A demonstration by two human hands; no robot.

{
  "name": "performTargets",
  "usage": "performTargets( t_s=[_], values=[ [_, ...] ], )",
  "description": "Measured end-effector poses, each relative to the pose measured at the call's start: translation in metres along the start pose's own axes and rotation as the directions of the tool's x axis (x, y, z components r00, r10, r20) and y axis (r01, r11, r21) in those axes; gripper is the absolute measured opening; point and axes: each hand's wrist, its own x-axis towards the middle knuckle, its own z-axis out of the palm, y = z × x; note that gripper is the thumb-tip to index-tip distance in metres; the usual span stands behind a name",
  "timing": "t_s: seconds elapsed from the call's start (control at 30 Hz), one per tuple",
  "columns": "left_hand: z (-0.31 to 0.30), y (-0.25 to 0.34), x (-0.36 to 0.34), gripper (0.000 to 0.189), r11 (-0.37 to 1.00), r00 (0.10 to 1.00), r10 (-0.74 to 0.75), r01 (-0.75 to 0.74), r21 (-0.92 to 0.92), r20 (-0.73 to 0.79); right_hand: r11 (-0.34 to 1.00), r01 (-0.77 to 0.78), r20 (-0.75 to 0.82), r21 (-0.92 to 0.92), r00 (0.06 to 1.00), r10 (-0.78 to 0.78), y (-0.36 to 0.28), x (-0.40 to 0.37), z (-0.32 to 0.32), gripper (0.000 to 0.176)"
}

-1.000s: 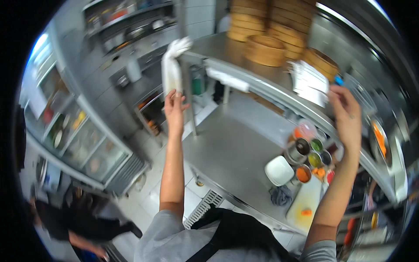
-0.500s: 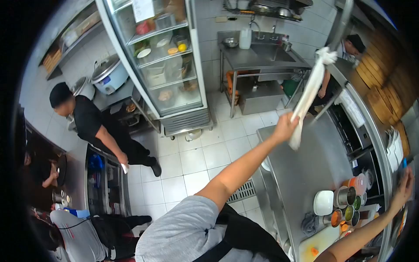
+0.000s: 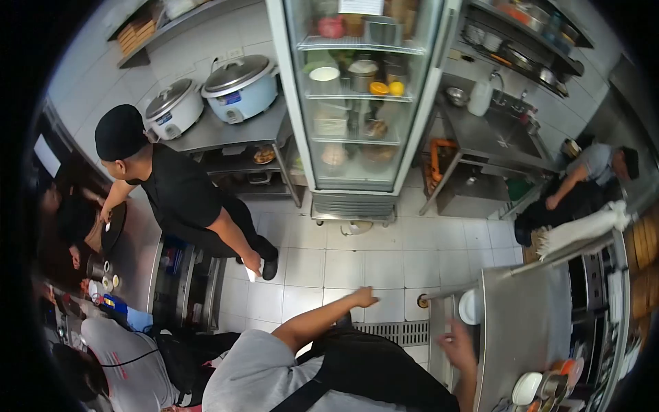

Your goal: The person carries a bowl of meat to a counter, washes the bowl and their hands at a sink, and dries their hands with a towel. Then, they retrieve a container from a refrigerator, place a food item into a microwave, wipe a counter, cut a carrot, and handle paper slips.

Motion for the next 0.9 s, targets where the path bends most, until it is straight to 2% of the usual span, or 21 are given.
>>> performTargets(
  t_s=[0.07,0.1,0.17,0.27,0.3,0.37,0.4,0.43,0.47,0.5,0.53,0.6,0.63,0.67,0.7,0.73,0.77,0.8,0.83,0.87,0.9],
  values=[
    [-0.023,-0.078,-0.021,0.066,0.996,0.994,-0.085,0.085,-0.001,-0.071,0.984,-0.058,0.302,-0.169,0.947,0.108,0.000,0.029,0.045,0.045],
    [-0.034,-0.111,-0.029,0.067,0.989,0.988,-0.145,0.144,-0.026,-0.043,0.984,-0.048,0.318,-0.174,0.943,0.102,-0.017,0.040,0.060,0.045],
    [-0.047,-0.177,-0.041,0.071,0.975,0.977,-0.215,0.215,-0.051,0.009,0.981,-0.136,0.530,-0.137,0.827,0.188,-0.048,0.060,0.086,0.042],
    [-0.043,-0.231,-0.081,0.084,0.930,0.944,-0.325,0.329,-0.164,0.050,0.994,-0.090,0.663,-0.064,0.740,0.109,-0.040,0.092,0.115,0.040],
    [-0.036,-0.236,-0.097,0.087,0.880,0.913,-0.392,0.407,-0.245,0.109,0.988,-0.144,0.698,-0.058,0.702,0.143,-0.038,0.107,0.121,0.038],
    [-0.012,-0.238,-0.123,0.093,0.739,0.833,-0.511,0.552,-0.385,0.212,0.984,-0.132,0.727,-0.123,0.662,0.180,-0.067,0.145,0.123,0.040],
    [0.004,-0.233,-0.133,0.090,0.543,0.713,-0.605,0.695,-0.471,0.354,0.976,-0.134,0.739,-0.173,0.638,0.219,-0.081,0.166,0.126,0.042],
    [0.013,-0.233,-0.144,0.084,0.436,0.683,-0.526,0.728,-0.529,0.506,0.976,-0.128,0.749,-0.176,0.626,0.218,-0.088,0.191,0.134,0.042],
    [0.021,-0.235,-0.152,0.082,0.430,0.693,-0.368,0.718,-0.547,0.620,0.978,-0.019,0.773,-0.209,0.609,0.177,-0.093,0.222,0.142,0.041],
    [0.048,-0.237,-0.158,0.083,0.293,0.857,-0.348,0.485,-0.824,0.380,0.967,0.095,0.798,-0.237,0.586,0.138,-0.101,0.256,0.153,0.040],
    [0.032,-0.239,-0.156,0.083,0.269,0.857,-0.354,0.477,-0.837,0.375,0.959,0.194,0.787,-0.209,0.616,0.047,-0.113,0.293,0.167,0.044],
    [0.001,-0.249,-0.156,0.076,0.300,0.657,-0.621,0.703,-0.645,0.428,0.907,0.395,0.763,-0.146,0.629,-0.152,-0.167,0.371,0.207,0.044],
    [-0.011,-0.268,-0.151,0.076,0.425,0.689,-0.658,0.673,-0.605,0.304,0.948,0.318,0.715,0.020,0.658,-0.236,-0.196,0.408,0.236,0.043],
    [-0.015,-0.299,-0.139,0.076,0.539,0.717,-0.674,0.642,-0.546,0.178,0.873,0.484,0.663,0.064,0.633,-0.400,-0.220,0.452,0.271,0.043],
    [-0.023,-0.337,-0.119,0.073,0.622,0.721,-0.692,0.623,-0.473,0.039,0.822,0.558,0.600,0.110,0.622,-0.503,-0.259,0.490,0.307,0.039],
    [-0.034,-0.365,-0.100,0.064,0.626,0.618,-0.748,0.537,-0.566,-0.241,0.754,0.641,0.530,0.143,0.594,-0.605,-0.291,0.524,0.343,0.039],
    [-0.098,-0.340,-0.103,0.054,0.444,0.365,-0.874,0.328,-0.834,-0.322,0.772,0.616,0.515,0.158,0.615,-0.596,-0.336,0.548,0.372,0.045],
    [-0.100,-0.385,-0.068,0.045,0.325,0.270,-0.918,0.090,-0.942,-0.291,0.655,0.747,0.448,0.114,0.550,-0.705,-0.367,0.577,0.404,0.050],
    [-0.159,-0.375,-0.067,0.037,0.134,0.299,-0.935,-0.202,-0.970,-0.192,0.520,0.852,0.390,0.059,0.460,-0.798,-0.390,0.606,0.434,0.055],
    [-0.196,-0.377,-0.058,0.029,0.148,0.277,-0.914,-0.454,-0.878,-0.297,0.514,0.857,0.383,0.024,0.468,-0.797,-0.406,0.633,0.462,0.061],
    [-0.238,-0.383,-0.044,0.027,0.006,0.287,-0.933,-0.595,-0.804,-0.218,0.507,0.862,0.377,-0.012,0.473,-0.796,-0.421,0.658,0.491,0.066]
  ],
)
